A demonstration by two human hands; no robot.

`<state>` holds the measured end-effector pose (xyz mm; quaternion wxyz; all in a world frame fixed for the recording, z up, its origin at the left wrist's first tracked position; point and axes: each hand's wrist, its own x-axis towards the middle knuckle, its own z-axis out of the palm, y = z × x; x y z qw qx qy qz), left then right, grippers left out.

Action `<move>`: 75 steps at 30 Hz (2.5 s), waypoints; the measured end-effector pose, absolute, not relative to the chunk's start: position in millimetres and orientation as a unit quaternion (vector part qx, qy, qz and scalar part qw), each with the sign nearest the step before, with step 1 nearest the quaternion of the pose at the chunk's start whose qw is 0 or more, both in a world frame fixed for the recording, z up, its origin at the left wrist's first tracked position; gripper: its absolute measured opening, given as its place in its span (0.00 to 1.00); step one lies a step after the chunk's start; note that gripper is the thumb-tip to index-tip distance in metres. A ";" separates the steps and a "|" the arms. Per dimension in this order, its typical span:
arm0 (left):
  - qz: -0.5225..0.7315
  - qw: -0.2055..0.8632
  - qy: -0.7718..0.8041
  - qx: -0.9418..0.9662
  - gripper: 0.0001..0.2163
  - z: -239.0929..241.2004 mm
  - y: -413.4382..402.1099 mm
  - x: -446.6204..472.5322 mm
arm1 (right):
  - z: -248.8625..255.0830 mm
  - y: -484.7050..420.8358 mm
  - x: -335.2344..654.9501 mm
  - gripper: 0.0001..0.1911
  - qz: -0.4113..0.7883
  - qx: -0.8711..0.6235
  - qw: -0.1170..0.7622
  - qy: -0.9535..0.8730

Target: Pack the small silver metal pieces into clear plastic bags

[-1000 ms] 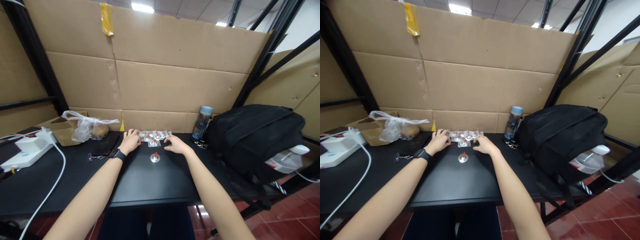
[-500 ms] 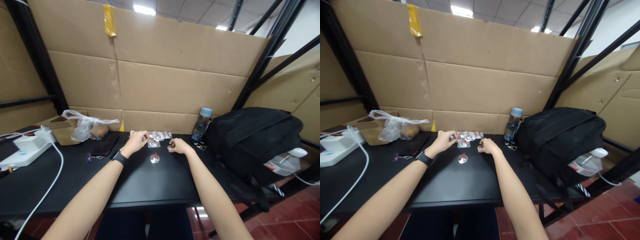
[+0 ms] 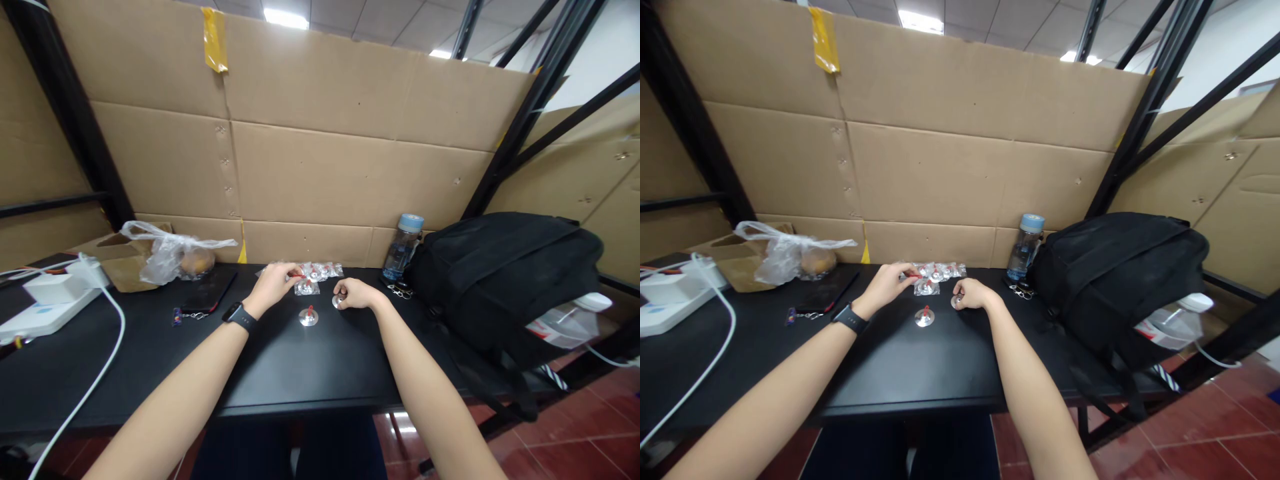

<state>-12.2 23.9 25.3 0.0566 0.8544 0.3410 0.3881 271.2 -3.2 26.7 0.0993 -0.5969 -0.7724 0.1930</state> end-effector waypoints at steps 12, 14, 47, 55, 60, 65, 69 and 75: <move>0.430 0.098 0.330 0.834 0.04 30.2 14.4 -4.6 | 27.3 -5.1 254.5 0.22 0.146 -0.493 0.315 -0.798; 0.444 0.121 0.337 0.821 0.04 31.7 11.5 -1.9 | 27.1 -6.2 245.1 0.25 0.184 -0.460 0.408 -0.767; 0.495 0.157 0.311 0.796 0.05 30.6 0.7 14.9 | 26.5 -22.6 197.9 0.25 0.423 -0.333 0.567 -0.623; 0.420 -0.047 0.321 0.848 0.06 35.8 -6.3 12.8 | 26.5 -24.6 196.2 0.24 0.441 -0.347 0.574 -0.597; 0.389 -0.096 0.313 0.861 0.07 36.3 -7.9 12.2 | 20.9 -21.7 197.5 0.22 0.447 -0.359 0.568 -0.590; 0.424 -0.042 0.342 0.838 0.03 33.9 -4.7 14.7 | 19.7 -16.5 202.6 0.20 0.460 -0.357 0.557 -0.592; 0.435 -0.016 0.358 0.826 0.03 31.6 -3.7 15.7 | 21.8 -15.4 205.1 0.19 0.487 -0.354 0.548 -0.580; 0.442 0.018 0.327 0.835 0.03 30.2 -4.0 16.9 | 23.1 -13.1 208.3 0.17 0.377 -0.386 0.522 -0.660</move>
